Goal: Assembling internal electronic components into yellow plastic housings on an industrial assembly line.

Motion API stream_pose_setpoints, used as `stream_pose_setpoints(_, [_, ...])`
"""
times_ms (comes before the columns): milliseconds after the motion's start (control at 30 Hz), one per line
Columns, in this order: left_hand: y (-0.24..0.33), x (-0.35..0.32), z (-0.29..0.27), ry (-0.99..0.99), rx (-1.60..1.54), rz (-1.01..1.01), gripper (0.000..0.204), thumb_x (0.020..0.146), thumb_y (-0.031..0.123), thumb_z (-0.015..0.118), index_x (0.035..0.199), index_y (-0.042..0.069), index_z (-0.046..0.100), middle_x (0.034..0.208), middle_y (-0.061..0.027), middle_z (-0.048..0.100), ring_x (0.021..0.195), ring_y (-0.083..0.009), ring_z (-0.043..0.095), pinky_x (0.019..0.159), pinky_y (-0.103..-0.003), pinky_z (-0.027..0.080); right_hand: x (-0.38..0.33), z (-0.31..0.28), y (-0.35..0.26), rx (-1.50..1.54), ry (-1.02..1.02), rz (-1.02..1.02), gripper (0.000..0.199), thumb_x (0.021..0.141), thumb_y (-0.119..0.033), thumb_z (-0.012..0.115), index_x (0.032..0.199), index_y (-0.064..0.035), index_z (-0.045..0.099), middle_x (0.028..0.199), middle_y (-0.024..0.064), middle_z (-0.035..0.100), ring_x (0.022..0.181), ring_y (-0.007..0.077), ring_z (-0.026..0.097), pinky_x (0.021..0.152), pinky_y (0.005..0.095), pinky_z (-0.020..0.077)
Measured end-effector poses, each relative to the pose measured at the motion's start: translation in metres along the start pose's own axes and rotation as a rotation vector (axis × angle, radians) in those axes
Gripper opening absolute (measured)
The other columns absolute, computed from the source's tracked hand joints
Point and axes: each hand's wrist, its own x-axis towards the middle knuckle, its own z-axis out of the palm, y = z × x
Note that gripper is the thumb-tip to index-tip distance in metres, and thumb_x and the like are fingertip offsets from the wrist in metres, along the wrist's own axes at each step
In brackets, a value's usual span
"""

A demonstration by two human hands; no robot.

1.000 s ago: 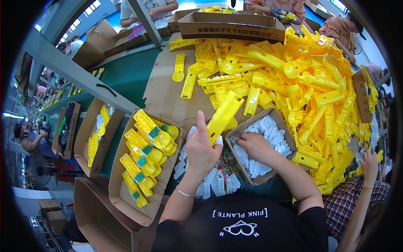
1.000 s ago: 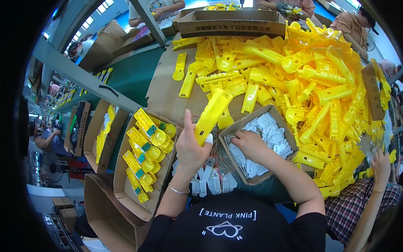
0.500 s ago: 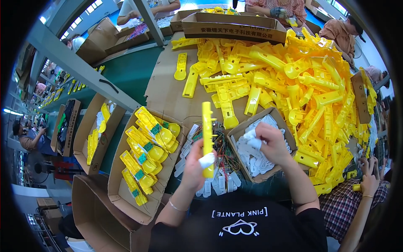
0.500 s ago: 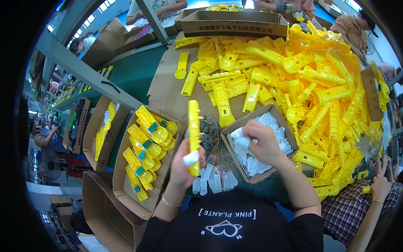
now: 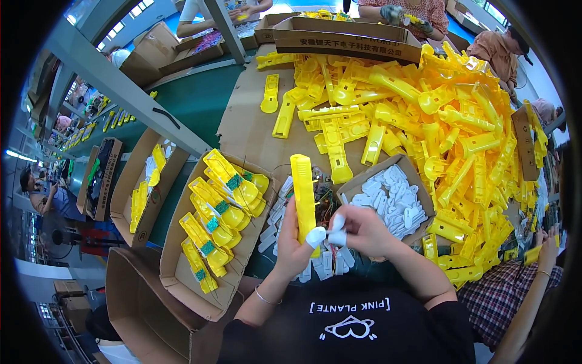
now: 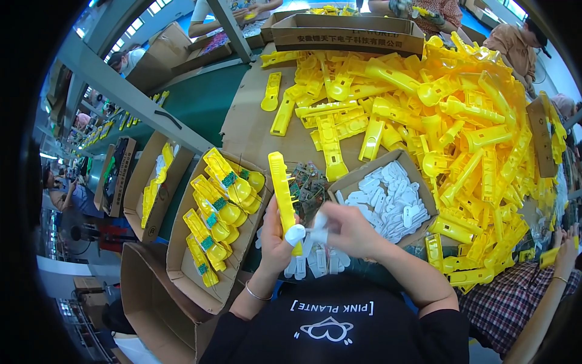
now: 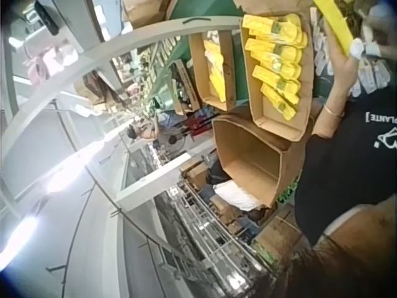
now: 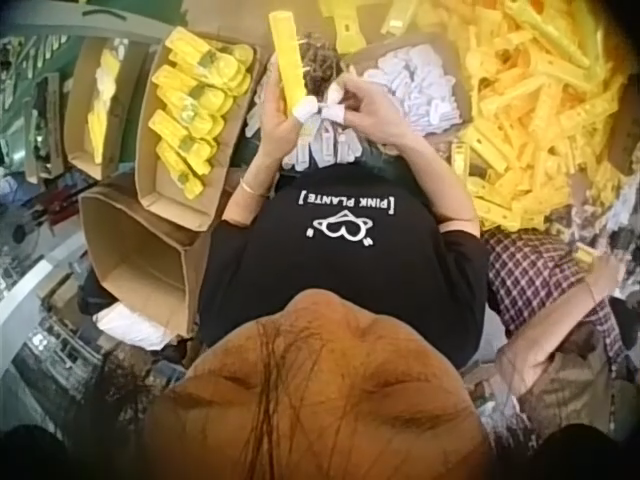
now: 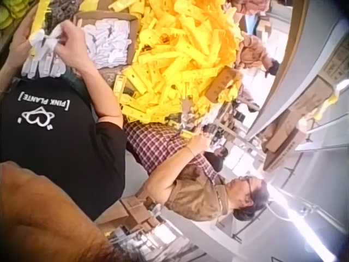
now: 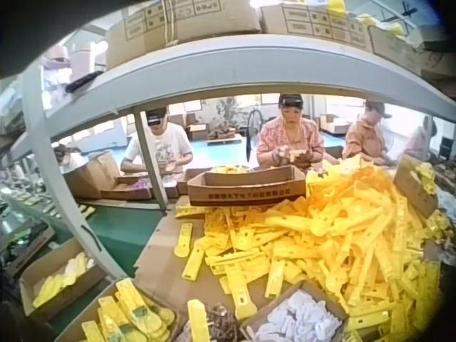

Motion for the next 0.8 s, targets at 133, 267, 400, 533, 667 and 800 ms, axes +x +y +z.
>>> stream_pose_setpoints(133, [0.002, 0.001, -0.005, -0.004, -0.056, -0.003, 0.076, 0.081, 0.012, 0.06, 0.138, 0.0, 0.011, 0.127, -0.0123, 0.039, 0.114, -0.019, 0.043, 0.094, -0.03, 0.036, 0.009, 0.006, -0.014, -0.835, 0.142, -0.503, 0.013, 0.075, -0.006, 0.067, 0.077, -0.0041, 0.054, 0.078, 0.0028, 0.055, 0.071, 0.0105, 0.055, 0.059, 0.0241, 0.0427])
stream_pose_setpoints(267, [-0.008, 0.0, -0.01, 0.073, -0.099, 0.037, 0.079, 0.081, 0.014, 0.06, 0.138, 0.0, 0.008, 0.129, -0.0116, 0.036, 0.115, -0.0191, 0.042, 0.094, -0.029, 0.036, 0.002, 0.006, -0.021, 0.128, 0.236, 0.068, 0.012, 0.079, -0.006, 0.063, 0.086, -0.0006, 0.054, 0.079, 0.0049, 0.059, 0.068, 0.0087, 0.059, 0.058, 0.0228, 0.0487])
stream_pose_setpoints(400, [-0.011, -0.006, -0.001, 0.03, -0.154, 0.046, 0.084, 0.08, 0.02, 0.061, 0.139, 0.0, 0.004, 0.129, -0.012, 0.035, 0.112, -0.0191, 0.043, 0.094, -0.03, 0.036, 0.006, 0.024, -0.018, 0.286, 0.157, 0.091, 0.015, 0.081, -0.004, 0.061, 0.093, -0.0017, 0.052, 0.081, 0.0024, 0.059, 0.074, 0.0069, 0.058, 0.067, 0.0207, 0.0473])
stream_pose_setpoints(533, [-0.015, -0.01, -0.003, 0.036, -0.074, 0.039, 0.091, 0.08, 0.025, 0.063, 0.139, -0.001, 0.0, 0.127, -0.0122, 0.036, 0.108, -0.0189, 0.044, 0.092, -0.03, 0.037, 0.004, 0.029, 0.0, 0.113, 0.168, 0.018, 0.013, 0.081, -0.004, 0.061, 0.091, -0.0016, 0.054, 0.079, 0.001, 0.058, 0.071, 0.0054, 0.056, 0.063, 0.0198, 0.0462])
stream_pose_setpoints(667, [-0.022, -0.014, -0.009, 0.026, 0.033, 0.048, 0.093, 0.078, 0.025, 0.065, 0.138, -0.001, -0.001, 0.126, -0.012, 0.036, 0.108, -0.0191, 0.044, 0.092, -0.029, 0.037, 0.01, 0.03, -0.016, 0.048, 0.101, 0.006, 0.009, 0.078, -0.005, 0.062, 0.083, -0.001, 0.055, 0.079, 0.0011, 0.058, 0.069, 0.0044, 0.053, 0.061, 0.0192, 0.0439])
stream_pose_setpoints(800, [-0.021, -0.015, -0.003, 0.156, 0.067, 0.149, 0.091, 0.078, 0.028, 0.065, 0.139, 0.002, 0.003, 0.101, -0.0059, 0.044, 0.084, -0.0119, 0.045, 0.075, -0.024, 0.04, 0.013, 0.036, -0.009, 0.104, 0.131, -0.058, 0.01, 0.077, -0.006, 0.063, 0.08, -0.0007, 0.055, 0.077, 0.0005, 0.056, 0.066, 0.0045, 0.052, 0.059, 0.0198, 0.043])
